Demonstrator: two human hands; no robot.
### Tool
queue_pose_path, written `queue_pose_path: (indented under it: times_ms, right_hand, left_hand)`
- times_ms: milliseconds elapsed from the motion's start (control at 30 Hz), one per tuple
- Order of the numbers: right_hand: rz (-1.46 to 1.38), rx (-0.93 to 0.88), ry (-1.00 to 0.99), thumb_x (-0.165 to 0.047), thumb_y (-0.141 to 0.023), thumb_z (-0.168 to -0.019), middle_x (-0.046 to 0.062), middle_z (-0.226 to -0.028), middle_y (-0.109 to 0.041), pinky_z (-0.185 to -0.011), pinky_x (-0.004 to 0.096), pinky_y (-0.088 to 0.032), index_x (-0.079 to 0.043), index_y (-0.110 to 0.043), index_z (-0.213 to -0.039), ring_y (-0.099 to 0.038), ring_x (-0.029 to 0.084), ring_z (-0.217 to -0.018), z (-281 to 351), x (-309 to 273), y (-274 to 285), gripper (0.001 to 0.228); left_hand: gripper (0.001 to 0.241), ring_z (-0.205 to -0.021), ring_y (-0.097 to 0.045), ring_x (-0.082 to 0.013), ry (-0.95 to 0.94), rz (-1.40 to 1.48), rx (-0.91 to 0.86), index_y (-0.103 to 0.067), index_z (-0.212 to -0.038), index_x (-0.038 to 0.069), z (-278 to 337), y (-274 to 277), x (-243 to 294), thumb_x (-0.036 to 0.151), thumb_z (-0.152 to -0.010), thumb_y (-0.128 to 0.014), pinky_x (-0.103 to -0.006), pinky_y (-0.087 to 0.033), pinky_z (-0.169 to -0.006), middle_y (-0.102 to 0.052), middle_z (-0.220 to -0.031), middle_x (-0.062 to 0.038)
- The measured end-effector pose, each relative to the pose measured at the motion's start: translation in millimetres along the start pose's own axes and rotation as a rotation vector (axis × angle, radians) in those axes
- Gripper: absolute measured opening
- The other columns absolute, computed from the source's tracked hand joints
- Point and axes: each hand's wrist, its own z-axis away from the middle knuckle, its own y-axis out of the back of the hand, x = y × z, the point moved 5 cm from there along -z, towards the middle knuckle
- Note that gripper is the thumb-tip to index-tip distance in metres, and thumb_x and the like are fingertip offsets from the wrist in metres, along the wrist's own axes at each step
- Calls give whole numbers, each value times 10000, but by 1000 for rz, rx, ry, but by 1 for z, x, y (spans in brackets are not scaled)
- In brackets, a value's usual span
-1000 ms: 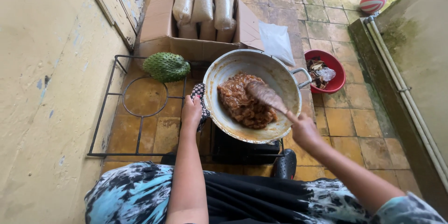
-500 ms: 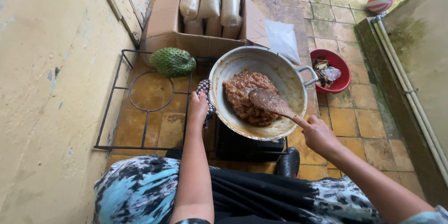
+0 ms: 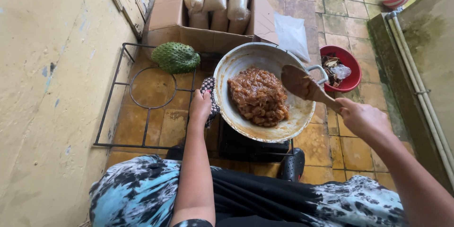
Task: Stirring a thick brown paste in a large pan on a floor-level stove using a wooden spatula
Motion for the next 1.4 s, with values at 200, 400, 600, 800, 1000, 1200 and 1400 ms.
queue_pose_path:
  times_ms: [200, 400, 600, 800, 1000, 1200, 1400]
  right_hand:
    - [-99, 21, -31, -413, -445, -1078, 45, -1140, -788, -782, 436, -561, -363, -631, -1363, -744, 266, -960, -82, 4, -35, 345]
    - [-234, 161, 64, -453, -521, -1020, 117, -1222, -756, -997, 474, -514, -469, -594, -1415, -696, 365, -1158, -158, -11, -54, 403]
    - [-208, 248, 165, -419, -499, -999, 86, -1193, -773, -1032, 486, -426, -474, -652, -1340, -679, 375, -1170, -233, -54, -51, 378]
    - [-105, 559, 483, -380, -564, -982, -46, -1073, -724, -975, 429, -322, -468, -681, -1288, -641, 197, -1140, -278, -94, -38, 340]
    - [18, 727, 831, -248, -617, -936, -18, -964, -691, -922, 430, -361, -357, -691, -1198, -653, 219, -1006, -233, -140, -5, 293]
    - [344, 1078, 967, -189, -599, -959, -62, -944, -545, -949, 371, -342, -373, -624, -1222, -539, 144, -980, -143, -145, 8, 321]
    - [397, 929, 926, -200, -628, -932, -56, -1022, -534, -964, 337, -579, -286, -575, -1424, -571, 121, -943, -121, -69, -31, 502]
  left_hand:
    - [494, -990, -693, -384, 41, -202, -73, -399, -1365, -8, -7, -1, -1, 352, -1027, -382, -529, -510, -874, -669, -1183, -251]
    - [489, -1311, -543, -427, 45, -231, -184, -408, -1304, 80, -12, 2, 2, 418, -952, -426, -554, -430, -1088, -600, -1335, -276]
    - [500, -1319, -543, -420, 75, -291, -228, -397, -1328, 86, -15, 3, 2, 426, -962, -412, -551, -396, -1110, -609, -1336, -269]
    - [485, -1320, -546, -428, 77, -369, -243, -389, -1308, 72, -19, 3, 1, 438, -990, -384, -549, -384, -1121, -605, -1337, -287]
    - [498, -1307, -547, -458, 58, -358, -257, -376, -1320, 40, -16, 3, 3, 426, -1009, -329, -560, -395, -1115, -601, -1314, -313]
    - [519, -1299, -554, -455, 21, -353, -246, -372, -1312, 47, -17, 4, 1, 472, -1022, -303, -572, -382, -1117, -612, -1297, -302]
    - [429, -1072, -676, -370, 70, -265, -143, -410, -1312, 28, -15, 2, -1, 363, -1050, -352, -554, -484, -936, -653, -1246, -222]
